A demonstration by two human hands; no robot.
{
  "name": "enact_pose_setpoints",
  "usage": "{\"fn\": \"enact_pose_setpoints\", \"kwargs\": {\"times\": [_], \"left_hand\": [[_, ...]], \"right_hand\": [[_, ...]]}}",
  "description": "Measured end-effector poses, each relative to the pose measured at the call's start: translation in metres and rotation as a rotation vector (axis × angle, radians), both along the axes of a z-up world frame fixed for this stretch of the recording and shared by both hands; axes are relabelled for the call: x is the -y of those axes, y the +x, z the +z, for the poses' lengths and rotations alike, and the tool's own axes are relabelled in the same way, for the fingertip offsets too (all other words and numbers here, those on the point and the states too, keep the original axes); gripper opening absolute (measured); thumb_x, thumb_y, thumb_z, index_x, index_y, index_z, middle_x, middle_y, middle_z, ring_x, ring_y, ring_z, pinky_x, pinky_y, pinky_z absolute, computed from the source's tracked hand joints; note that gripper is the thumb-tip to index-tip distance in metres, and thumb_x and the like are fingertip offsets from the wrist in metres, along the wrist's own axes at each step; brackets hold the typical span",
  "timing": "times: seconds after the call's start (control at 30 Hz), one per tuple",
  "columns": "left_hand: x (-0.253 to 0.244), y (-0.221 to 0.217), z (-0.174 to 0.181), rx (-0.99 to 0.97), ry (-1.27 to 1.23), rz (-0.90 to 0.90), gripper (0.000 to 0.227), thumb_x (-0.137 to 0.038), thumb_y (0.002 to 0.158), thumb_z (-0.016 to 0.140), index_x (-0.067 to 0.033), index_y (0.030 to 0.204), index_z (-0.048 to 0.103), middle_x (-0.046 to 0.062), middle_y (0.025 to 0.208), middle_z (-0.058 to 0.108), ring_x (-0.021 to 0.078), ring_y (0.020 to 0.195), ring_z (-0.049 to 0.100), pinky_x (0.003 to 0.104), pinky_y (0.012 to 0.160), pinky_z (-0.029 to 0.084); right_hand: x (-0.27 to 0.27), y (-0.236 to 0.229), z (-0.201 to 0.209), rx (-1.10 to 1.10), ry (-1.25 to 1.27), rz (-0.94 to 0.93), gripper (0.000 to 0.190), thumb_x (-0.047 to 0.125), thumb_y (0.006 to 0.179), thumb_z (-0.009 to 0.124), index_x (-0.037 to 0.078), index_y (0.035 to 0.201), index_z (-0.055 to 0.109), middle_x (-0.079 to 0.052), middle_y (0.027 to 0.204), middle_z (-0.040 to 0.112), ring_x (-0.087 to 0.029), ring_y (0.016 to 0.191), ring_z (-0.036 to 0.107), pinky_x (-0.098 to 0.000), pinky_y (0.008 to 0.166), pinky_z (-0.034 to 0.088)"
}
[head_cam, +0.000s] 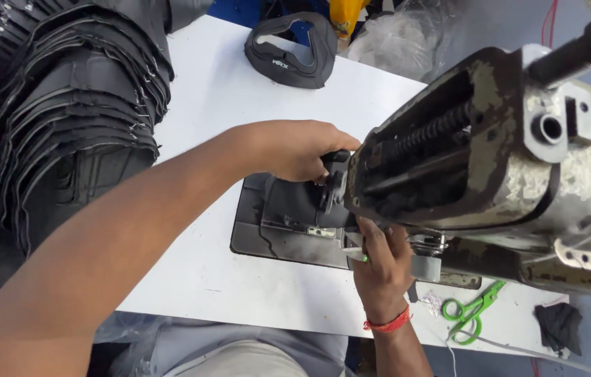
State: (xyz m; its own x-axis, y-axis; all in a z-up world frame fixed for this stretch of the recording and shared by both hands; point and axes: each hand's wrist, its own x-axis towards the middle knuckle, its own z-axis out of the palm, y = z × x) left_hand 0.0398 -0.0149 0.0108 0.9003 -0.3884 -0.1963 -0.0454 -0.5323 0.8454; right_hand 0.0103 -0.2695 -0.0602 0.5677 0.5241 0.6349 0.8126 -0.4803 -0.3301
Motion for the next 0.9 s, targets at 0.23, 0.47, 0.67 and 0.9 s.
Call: {"fn": "enact_pose_setpoints", "kwargs": {"times": [0.23,0.47,0.67,0.9], "left_hand": [[0.006,0.023,0.010,-0.094,0.118,-0.003,0.045,-0.003,0.084,0.071,-0.0190,0.126,0.068,0.005,0.107,0.079,0.0204,0.097,0.073,0.038,0.086,0.054],[0.005,0.014,0.012,0.081,0.207,0.067,0.053,-0.008,0.083,0.074,-0.0246,0.133,0.063,0.009,0.113,0.074,0.0278,0.101,0.071,0.042,0.086,0.054],[0.009,-0.008,0.007,0.238,0.177,0.218,0.024,-0.018,0.097,0.068,-0.0134,0.121,0.066,0.012,0.102,0.075,0.0323,0.096,0.071,0.044,0.082,0.053],[0.036,-0.091,0.001,1.004,0.307,0.705,0.023,-0.006,0.100,0.069,-0.0036,0.123,0.065,0.010,0.100,0.063,0.0312,0.091,0.062,0.043,0.085,0.050]], "right_hand": [[0.015,0.006,-0.024,-0.197,-0.051,-0.039,0.048,-0.020,0.076,0.069,0.003,0.118,0.074,-0.010,0.088,0.056,-0.020,0.071,0.063,-0.0347,0.062,0.051],[0.007,-0.022,0.003,-0.149,0.039,-0.044,0.054,-0.018,0.074,0.063,0.006,0.122,0.070,-0.011,0.107,0.063,-0.024,0.088,0.067,-0.0328,0.071,0.056],[0.043,-0.047,-0.058,-0.655,0.072,0.003,0.066,-0.025,0.066,0.050,0.006,0.120,0.072,-0.009,0.111,0.064,-0.020,0.094,0.068,-0.0280,0.078,0.057],[0.092,-0.023,-0.098,-0.688,0.050,-0.463,0.019,0.006,0.089,0.077,0.011,0.107,0.078,-0.010,0.088,0.069,-0.024,0.068,0.067,-0.0335,0.058,0.052]]}}
